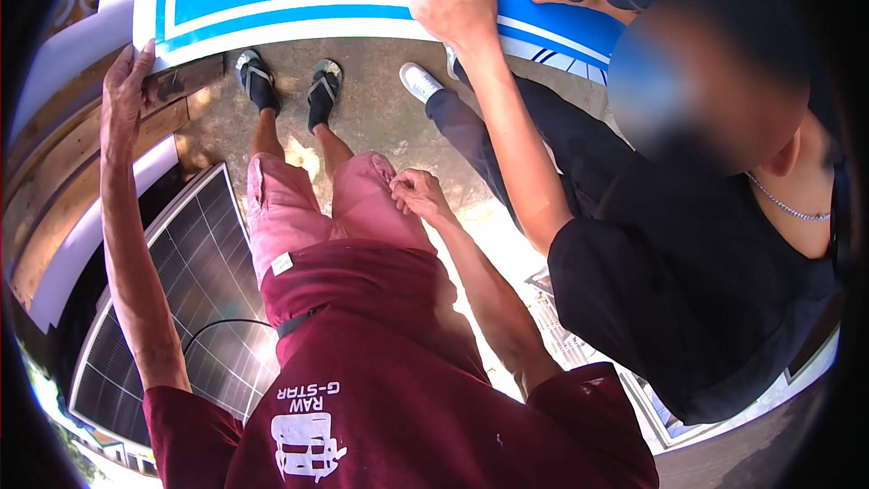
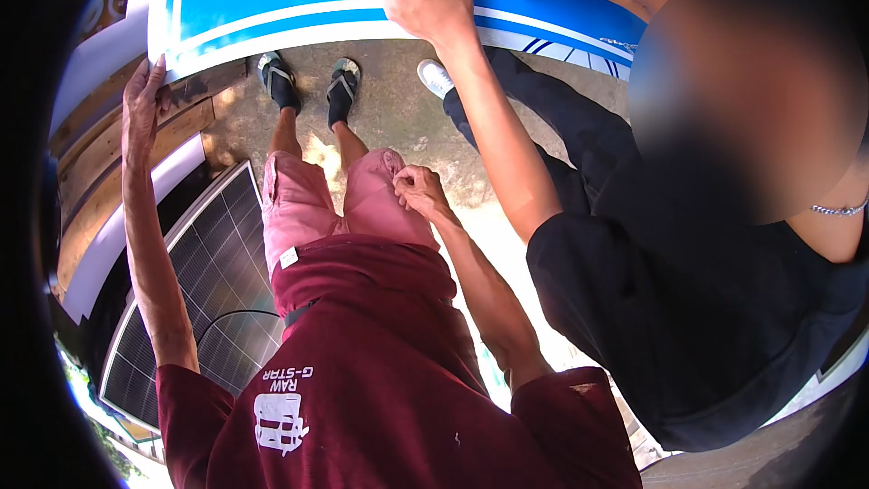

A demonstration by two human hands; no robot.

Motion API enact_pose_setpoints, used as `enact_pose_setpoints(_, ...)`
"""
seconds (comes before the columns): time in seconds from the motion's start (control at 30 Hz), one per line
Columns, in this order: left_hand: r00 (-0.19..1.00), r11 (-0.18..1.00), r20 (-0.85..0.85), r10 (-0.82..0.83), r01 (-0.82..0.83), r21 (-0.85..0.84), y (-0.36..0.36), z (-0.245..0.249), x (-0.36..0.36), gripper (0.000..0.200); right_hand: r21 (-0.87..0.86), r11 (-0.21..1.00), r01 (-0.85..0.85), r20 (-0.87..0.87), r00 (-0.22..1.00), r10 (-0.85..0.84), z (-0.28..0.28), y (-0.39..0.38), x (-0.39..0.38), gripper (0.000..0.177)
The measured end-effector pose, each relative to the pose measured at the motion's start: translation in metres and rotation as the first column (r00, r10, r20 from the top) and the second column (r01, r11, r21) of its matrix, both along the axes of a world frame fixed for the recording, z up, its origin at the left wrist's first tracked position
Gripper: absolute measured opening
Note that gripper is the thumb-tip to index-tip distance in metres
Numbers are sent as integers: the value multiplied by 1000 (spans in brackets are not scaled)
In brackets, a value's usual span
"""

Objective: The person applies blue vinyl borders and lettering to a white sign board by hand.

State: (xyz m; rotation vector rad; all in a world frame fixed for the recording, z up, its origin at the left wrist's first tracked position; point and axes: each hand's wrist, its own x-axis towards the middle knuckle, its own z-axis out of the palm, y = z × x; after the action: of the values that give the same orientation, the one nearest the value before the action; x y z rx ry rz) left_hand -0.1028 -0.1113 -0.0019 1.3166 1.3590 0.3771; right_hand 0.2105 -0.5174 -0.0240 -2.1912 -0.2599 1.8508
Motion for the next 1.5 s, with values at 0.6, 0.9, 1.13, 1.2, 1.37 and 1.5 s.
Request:
enact_pose_setpoints(0.6,999,999,-12,30,-30,21,-1,-5,2,35,134,986,-96,71,994,87,19,30,5,10)
enact_pose_setpoints(0.9,999,999,21,43,-44,11,-2,-6,0,35,111,989,-102,76,993,94,21,23,5,10)
enact_pose_setpoints(1.13,999,999,30,38,-39,28,-5,0,3,36,118,991,-68,67,996,60,25,24,4,11)
enact_pose_setpoints(1.2,999,999,21,37,-38,32,-4,-2,2,37,118,991,-59,66,996,52,25,25,4,11)
enact_pose_setpoints(1.37,1000,999,14,18,-19,33,0,-8,-2,39,112,992,-52,78,996,44,28,26,2,11)
enact_pose_setpoints(1.5,1000,999,-10,28,-28,24,0,-4,-1,40,120,989,-82,91,993,71,30,25,2,12)
